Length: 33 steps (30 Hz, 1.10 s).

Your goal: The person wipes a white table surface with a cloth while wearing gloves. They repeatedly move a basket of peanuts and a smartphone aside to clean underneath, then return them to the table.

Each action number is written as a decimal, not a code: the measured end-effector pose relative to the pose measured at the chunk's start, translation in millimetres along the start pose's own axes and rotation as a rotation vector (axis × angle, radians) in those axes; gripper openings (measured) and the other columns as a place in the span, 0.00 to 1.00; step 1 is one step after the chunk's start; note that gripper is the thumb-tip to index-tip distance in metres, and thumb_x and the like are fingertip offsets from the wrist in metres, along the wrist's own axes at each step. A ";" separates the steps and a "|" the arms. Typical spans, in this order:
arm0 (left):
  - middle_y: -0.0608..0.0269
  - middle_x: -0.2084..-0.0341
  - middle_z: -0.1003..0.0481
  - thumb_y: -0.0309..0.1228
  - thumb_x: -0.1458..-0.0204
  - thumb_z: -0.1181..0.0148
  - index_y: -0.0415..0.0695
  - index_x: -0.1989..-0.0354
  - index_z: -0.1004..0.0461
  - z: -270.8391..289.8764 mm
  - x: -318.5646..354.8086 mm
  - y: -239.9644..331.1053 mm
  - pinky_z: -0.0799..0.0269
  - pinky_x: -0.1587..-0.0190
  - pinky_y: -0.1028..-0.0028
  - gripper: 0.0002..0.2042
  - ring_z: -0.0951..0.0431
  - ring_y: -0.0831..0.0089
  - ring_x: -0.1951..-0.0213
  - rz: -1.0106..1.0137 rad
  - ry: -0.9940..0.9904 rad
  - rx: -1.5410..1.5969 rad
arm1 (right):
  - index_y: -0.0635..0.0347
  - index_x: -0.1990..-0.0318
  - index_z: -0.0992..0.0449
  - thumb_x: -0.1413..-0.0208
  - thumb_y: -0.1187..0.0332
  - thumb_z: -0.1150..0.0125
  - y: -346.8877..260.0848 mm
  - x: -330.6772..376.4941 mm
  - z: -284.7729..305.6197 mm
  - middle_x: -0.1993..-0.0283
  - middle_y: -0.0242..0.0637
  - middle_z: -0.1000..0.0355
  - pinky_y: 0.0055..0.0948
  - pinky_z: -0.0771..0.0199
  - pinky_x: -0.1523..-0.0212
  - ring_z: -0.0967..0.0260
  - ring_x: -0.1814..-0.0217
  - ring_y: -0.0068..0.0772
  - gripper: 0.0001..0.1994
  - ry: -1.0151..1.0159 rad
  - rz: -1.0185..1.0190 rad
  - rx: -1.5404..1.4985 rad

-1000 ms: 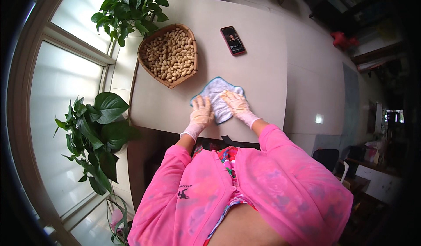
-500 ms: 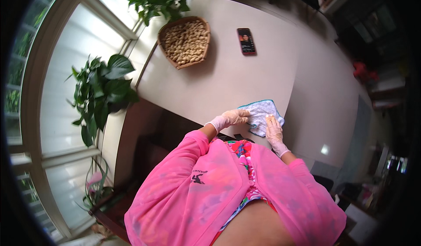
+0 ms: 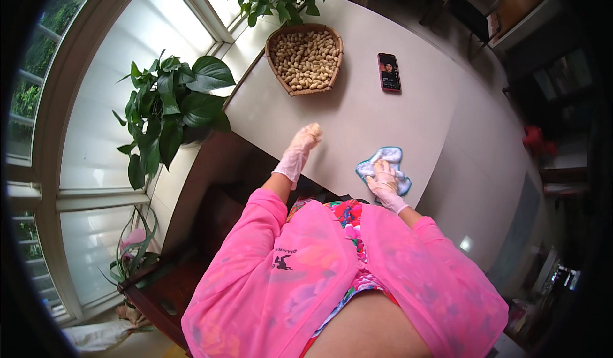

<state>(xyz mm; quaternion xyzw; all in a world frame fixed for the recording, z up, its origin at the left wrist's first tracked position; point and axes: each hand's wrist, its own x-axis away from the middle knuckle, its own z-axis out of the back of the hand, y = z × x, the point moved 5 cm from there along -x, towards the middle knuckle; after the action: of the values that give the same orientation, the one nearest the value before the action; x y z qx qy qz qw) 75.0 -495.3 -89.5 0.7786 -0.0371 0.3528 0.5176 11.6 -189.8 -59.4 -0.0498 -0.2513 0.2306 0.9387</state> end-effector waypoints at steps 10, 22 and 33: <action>0.63 0.60 0.24 0.47 0.43 0.42 0.51 0.47 0.34 89.9 -117.0 64.4 0.25 0.69 0.66 0.20 0.23 0.65 0.71 -0.008 0.244 0.341 | 0.45 0.39 0.34 0.55 0.72 0.42 -108.2 -3.3 -11.0 0.37 0.40 0.37 0.40 0.29 0.47 0.35 0.43 0.50 0.31 0.028 0.495 0.026; 0.58 0.65 0.25 0.15 0.56 0.50 0.43 0.49 0.33 65.9 -134.2 76.3 0.20 0.73 0.63 0.22 0.21 0.62 0.69 -0.182 0.386 0.459 | 0.38 0.46 0.26 0.48 0.71 0.42 -26.4 7.9 -42.0 0.42 0.31 0.32 0.35 0.30 0.46 0.35 0.45 0.44 0.20 0.167 -0.046 -0.330; 0.67 0.82 0.34 0.18 0.60 0.50 0.45 0.59 0.32 50.5 -52.5 76.2 0.39 0.87 0.74 0.17 0.35 0.73 0.87 -0.093 0.505 0.530 | 0.46 0.42 0.30 0.53 0.71 0.39 -23.3 -54.8 88.8 0.41 0.39 0.35 0.40 0.32 0.44 0.36 0.44 0.48 0.26 0.047 0.189 -0.046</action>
<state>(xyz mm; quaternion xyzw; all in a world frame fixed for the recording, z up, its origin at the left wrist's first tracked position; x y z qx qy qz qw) 29.4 -588.7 -71.8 0.7750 0.2198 0.5072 0.3062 -64.9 -237.7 -2.0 -0.0999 -0.2286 0.3110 0.9171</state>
